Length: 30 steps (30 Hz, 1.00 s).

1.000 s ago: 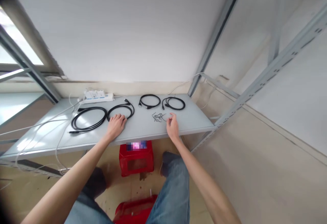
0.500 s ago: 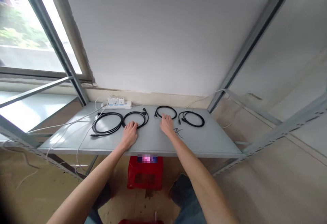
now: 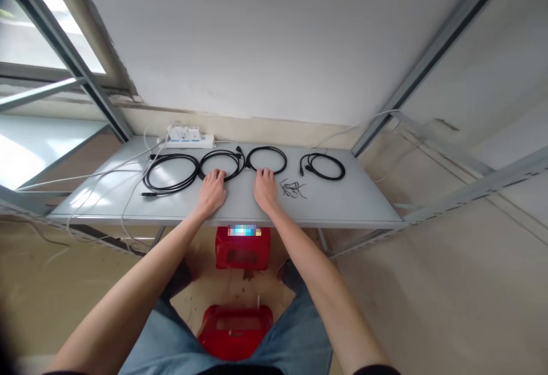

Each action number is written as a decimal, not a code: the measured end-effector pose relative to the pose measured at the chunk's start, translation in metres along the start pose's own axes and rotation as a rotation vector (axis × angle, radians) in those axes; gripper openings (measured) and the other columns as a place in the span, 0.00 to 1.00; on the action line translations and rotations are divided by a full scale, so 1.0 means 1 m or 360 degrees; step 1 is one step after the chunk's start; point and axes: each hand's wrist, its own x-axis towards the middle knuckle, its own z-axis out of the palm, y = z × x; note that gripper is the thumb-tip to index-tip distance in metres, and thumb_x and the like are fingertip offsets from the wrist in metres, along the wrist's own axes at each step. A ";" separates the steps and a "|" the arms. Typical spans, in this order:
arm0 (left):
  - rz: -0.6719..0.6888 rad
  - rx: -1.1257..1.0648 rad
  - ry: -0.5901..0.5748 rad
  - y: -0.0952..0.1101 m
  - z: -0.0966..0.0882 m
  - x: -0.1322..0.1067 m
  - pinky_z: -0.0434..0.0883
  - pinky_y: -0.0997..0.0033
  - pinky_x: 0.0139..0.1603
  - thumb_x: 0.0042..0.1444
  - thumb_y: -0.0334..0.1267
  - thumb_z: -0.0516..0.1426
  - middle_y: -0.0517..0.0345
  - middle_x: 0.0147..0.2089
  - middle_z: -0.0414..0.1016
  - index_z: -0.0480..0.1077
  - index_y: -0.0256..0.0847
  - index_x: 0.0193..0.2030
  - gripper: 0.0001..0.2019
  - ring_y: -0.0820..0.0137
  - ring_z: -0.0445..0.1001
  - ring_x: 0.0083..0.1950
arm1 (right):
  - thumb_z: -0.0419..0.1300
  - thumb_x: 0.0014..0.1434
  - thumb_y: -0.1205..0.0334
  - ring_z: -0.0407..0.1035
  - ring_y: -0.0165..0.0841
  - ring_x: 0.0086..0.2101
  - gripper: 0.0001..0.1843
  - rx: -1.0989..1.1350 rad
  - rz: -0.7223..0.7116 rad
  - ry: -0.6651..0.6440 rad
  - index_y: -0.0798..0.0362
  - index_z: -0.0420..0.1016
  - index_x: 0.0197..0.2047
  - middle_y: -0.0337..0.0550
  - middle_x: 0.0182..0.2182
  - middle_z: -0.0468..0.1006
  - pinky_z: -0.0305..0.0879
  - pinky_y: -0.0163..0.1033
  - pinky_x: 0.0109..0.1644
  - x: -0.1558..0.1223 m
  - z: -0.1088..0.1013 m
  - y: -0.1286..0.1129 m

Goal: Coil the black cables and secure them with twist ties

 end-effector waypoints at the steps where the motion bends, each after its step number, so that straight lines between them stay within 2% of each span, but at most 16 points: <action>1: 0.0001 -0.0004 0.0002 0.000 0.000 0.000 0.64 0.51 0.69 0.57 0.24 0.51 0.39 0.60 0.69 0.68 0.38 0.61 0.25 0.50 0.68 0.64 | 0.47 0.71 0.73 0.65 0.50 0.54 0.20 0.0005 -0.0006 0.0046 0.58 0.73 0.59 0.63 0.53 0.73 0.66 0.53 0.58 -0.002 0.000 -0.002; 4: 0.0008 -0.0013 0.0019 -0.001 0.003 0.000 0.64 0.51 0.69 0.60 0.23 0.49 0.38 0.61 0.70 0.69 0.38 0.62 0.25 0.50 0.68 0.64 | 0.47 0.71 0.72 0.65 0.50 0.52 0.18 0.0011 -0.0006 0.0123 0.57 0.74 0.56 0.61 0.49 0.74 0.65 0.54 0.56 -0.004 -0.002 -0.007; 10: 0.0056 -0.0038 0.0057 0.001 0.004 0.001 0.61 0.50 0.70 0.71 0.32 0.44 0.36 0.60 0.71 0.70 0.35 0.63 0.21 0.50 0.68 0.64 | 0.49 0.74 0.68 0.66 0.51 0.51 0.13 -0.0049 -0.0015 -0.0041 0.57 0.75 0.50 0.61 0.48 0.75 0.63 0.55 0.56 -0.001 -0.007 -0.010; 15: 0.0045 -0.0023 0.0031 0.000 0.005 0.002 0.62 0.50 0.70 0.72 0.34 0.45 0.38 0.63 0.72 0.69 0.38 0.65 0.20 0.50 0.69 0.65 | 0.48 0.75 0.66 0.68 0.50 0.50 0.13 0.0013 -0.0020 -0.0018 0.57 0.74 0.49 0.62 0.48 0.77 0.61 0.54 0.57 0.001 -0.005 -0.011; 20: 0.0043 -0.0022 0.0017 -0.002 0.007 0.004 0.62 0.50 0.71 0.71 0.34 0.45 0.39 0.64 0.71 0.68 0.38 0.67 0.22 0.50 0.69 0.66 | 0.42 0.78 0.63 0.70 0.51 0.47 0.18 0.0182 0.0076 0.0134 0.58 0.71 0.53 0.61 0.43 0.79 0.61 0.55 0.56 0.001 -0.007 -0.013; 24: 0.0044 -0.0060 0.0018 -0.002 0.006 0.003 0.61 0.50 0.72 0.71 0.35 0.46 0.37 0.65 0.72 0.67 0.37 0.69 0.23 0.50 0.69 0.67 | 0.39 0.79 0.60 0.71 0.49 0.46 0.20 0.0282 -0.0061 0.0241 0.56 0.71 0.54 0.59 0.44 0.79 0.62 0.53 0.55 -0.002 -0.011 -0.014; 30: 0.0062 -0.0070 0.0079 -0.002 0.007 0.002 0.60 0.50 0.74 0.69 0.36 0.49 0.34 0.66 0.74 0.53 0.29 0.78 0.32 0.50 0.70 0.69 | 0.42 0.79 0.64 0.73 0.46 0.49 0.20 0.0245 -0.0369 0.0036 0.54 0.75 0.55 0.54 0.45 0.81 0.61 0.49 0.56 -0.008 -0.020 -0.021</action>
